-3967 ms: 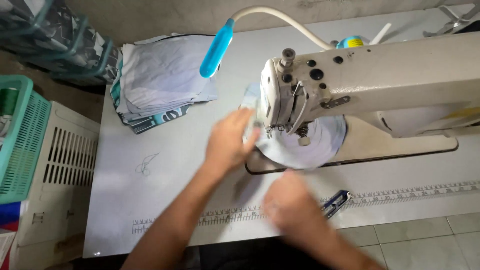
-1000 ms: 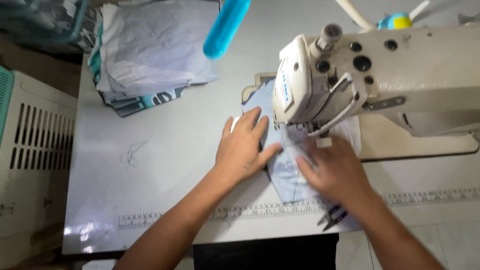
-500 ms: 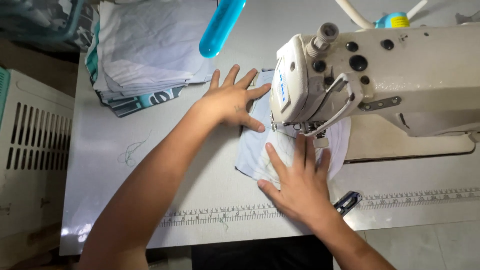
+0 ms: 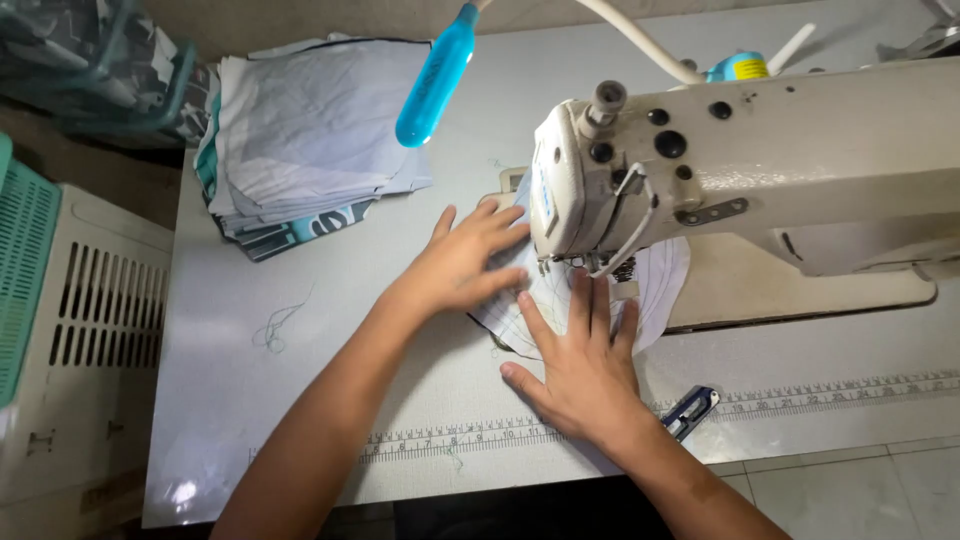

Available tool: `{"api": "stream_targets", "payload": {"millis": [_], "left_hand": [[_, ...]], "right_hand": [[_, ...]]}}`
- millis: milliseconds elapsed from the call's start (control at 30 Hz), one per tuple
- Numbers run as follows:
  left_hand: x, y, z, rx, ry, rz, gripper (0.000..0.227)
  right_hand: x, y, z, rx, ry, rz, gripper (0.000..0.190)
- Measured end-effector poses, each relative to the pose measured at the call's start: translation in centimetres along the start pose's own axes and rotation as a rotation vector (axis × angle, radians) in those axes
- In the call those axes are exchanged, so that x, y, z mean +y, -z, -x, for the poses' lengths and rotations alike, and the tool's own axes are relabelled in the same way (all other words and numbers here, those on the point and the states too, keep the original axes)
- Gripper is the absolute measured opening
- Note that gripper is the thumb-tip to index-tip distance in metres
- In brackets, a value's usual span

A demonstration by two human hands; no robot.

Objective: Sewing concentric circular patterns onto fabric pieces using an industrial sewing machine and trimming threads with snips.

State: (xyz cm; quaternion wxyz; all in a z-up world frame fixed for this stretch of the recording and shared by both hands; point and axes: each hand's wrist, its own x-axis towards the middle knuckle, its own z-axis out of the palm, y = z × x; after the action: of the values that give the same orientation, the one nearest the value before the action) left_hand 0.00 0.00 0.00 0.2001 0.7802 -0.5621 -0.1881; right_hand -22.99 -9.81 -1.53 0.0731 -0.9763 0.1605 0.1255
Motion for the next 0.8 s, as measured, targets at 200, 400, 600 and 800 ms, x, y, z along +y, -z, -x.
{"api": "stream_targets", "payload": {"millis": [200, 400, 600, 800], "left_hand": [[0.0, -1.1, 1.3, -0.029, 0.104, -0.212, 0.076], [0.0, 0.3, 0.6, 0.003, 0.202, -0.209, 0.072], [-1.6, 0.7, -1.1, 0.054, 0.257, -0.238, 0.084], [-1.4, -2.2, -2.5, 0.448, 0.138, -0.552, 0.087]], "right_hand": [[0.1, 1.2, -0.2, -0.043, 0.003, -0.022, 0.098], [-1.2, 0.3, -0.4, 0.013, -0.017, 0.008, 0.099], [-3.5, -0.3, -0.1, 0.051, -0.041, 0.047, 0.1], [-4.0, -4.5, 2.4, 0.392, 0.125, 0.069, 0.094]]}}
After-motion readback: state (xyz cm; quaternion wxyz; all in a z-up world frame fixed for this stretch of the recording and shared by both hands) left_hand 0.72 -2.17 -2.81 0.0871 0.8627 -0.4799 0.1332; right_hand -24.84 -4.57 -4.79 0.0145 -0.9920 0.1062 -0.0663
